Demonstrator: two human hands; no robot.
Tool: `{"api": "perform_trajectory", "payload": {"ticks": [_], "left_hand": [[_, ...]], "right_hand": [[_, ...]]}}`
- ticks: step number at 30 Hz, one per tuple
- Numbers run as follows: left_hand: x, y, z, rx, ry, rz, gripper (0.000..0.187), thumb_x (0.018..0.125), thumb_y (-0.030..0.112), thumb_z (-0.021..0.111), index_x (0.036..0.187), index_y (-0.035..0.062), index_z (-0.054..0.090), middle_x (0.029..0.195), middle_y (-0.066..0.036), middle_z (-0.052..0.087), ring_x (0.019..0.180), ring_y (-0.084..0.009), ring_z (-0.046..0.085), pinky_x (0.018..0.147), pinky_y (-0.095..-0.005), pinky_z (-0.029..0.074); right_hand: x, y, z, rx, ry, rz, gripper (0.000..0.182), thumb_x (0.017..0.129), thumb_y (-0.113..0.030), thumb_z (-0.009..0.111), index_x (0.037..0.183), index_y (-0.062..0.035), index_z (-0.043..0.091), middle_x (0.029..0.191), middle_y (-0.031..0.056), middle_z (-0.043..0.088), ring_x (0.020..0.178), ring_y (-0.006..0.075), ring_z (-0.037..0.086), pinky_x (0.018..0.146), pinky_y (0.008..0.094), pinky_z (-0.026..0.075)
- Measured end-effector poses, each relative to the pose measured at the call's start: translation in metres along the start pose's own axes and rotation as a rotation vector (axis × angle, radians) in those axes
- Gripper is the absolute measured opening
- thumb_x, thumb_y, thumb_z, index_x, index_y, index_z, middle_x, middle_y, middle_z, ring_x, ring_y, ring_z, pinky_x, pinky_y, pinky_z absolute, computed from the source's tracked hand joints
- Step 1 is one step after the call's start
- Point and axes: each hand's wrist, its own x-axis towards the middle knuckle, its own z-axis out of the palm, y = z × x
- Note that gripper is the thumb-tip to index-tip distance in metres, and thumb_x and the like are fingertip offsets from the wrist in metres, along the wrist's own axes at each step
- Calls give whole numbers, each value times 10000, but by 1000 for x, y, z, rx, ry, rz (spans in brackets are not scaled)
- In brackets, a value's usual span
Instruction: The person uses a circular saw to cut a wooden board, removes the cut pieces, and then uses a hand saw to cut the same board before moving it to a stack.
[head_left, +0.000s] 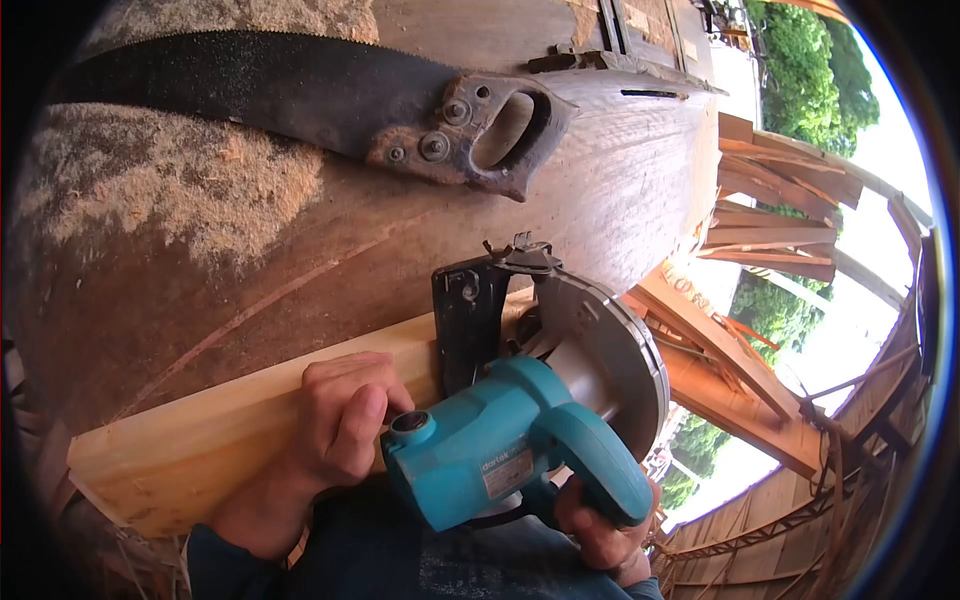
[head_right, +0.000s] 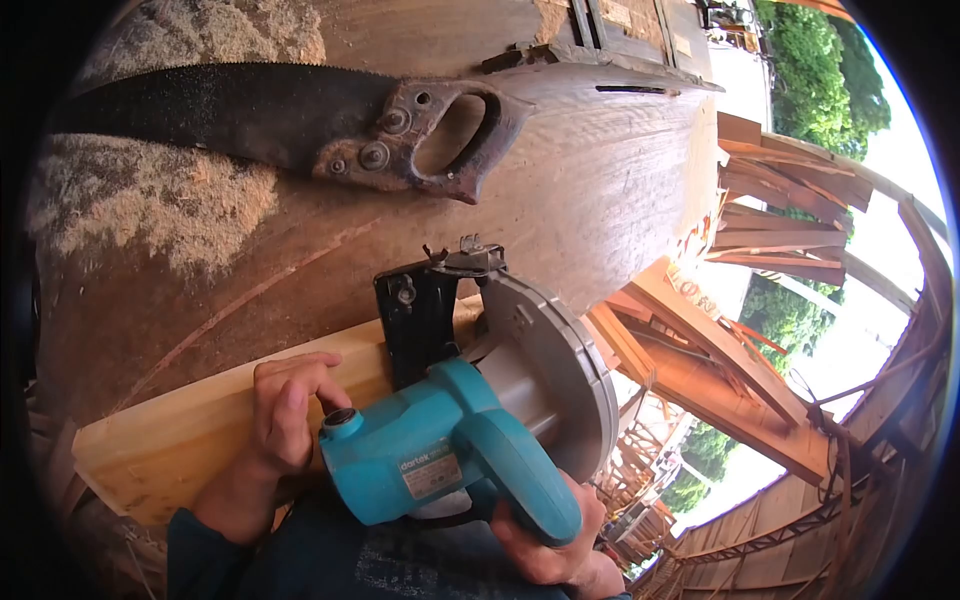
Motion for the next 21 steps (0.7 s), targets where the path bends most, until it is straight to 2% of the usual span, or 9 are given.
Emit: {"api": "perform_trajectory", "payload": {"ticks": [3,6,9,12,15,16,19,20,21], "left_hand": [[-2,0,-2,5,1,-31,470,950,307,406,661,-1,610,588,-128,576,509,-266,543,622,-398,478],[-2,-2,-3,14,6,12,529,976,358,360,684,4,623,615,-129,604,545,-267,598,750,-426,535],[-5,-4,-1,-31,72,20,607,991,429,320,715,-2,646,638,-125,633,589,-280,645,876,-460,535],[-7,-5,-4,-50,70,-20,753,1004,576,291,783,-44,657,710,-144,663,715,-247,645,871,-449,527],[-10,-6,1,-123,174,-36,782,996,625,294,863,-55,655,818,-151,660,847,-244,640,903,-416,502],[-15,-10,0,-139,117,-27,779,1012,621,249,969,-56,631,897,-160,648,928,-247,626,946,-405,474],[-21,-16,7,-190,171,-91,769,1025,607,201,1034,-45,608,913,-161,645,912,-248,626,921,-399,479],[-23,-22,14,-281,260,-116,744,1032,597,192,1070,-33,587,877,-148,642,884,-230,619,885,-382,484],[-24,-23,15,-189,286,-106,738,1030,595,203,1075,-35,586,864,-142,639,875,-223,616,868,-379,488]], "right_hand": [[5,-8,1,202,19,44,292,728,-97,752,973,29,656,783,100,655,636,203,632,595,295,505],[5,-7,0,167,1,45,301,734,-99,744,988,34,652,769,92,660,642,186,627,606,290,504],[7,-11,4,230,74,56,297,730,-96,745,984,30,656,789,90,657,648,189,627,613,294,501],[21,-18,-4,53,25,-62,271,736,-85,744,975,14,663,813,90,654,662,187,627,613,301,497],[29,-27,-3,150,55,0,259,748,-77,752,977,10,667,828,86,653,667,190,628,608,310,495],[31,-29,-3,185,48,3,261,752,-73,755,983,10,667,829,84,653,669,189,628,607,311,495],[39,-29,-10,226,-72,-155,336,779,-55,766,1087,20,655,823,77,663,695,150,636,630,292,508],[39,-31,-6,197,-24,-179,358,790,-50,761,1121,23,644,828,72,668,711,134,638,646,281,511],[37,-33,-1,171,23,-202,381,801,-45,756,1155,26,633,833,67,673,727,117,639,662,271,515]]}}
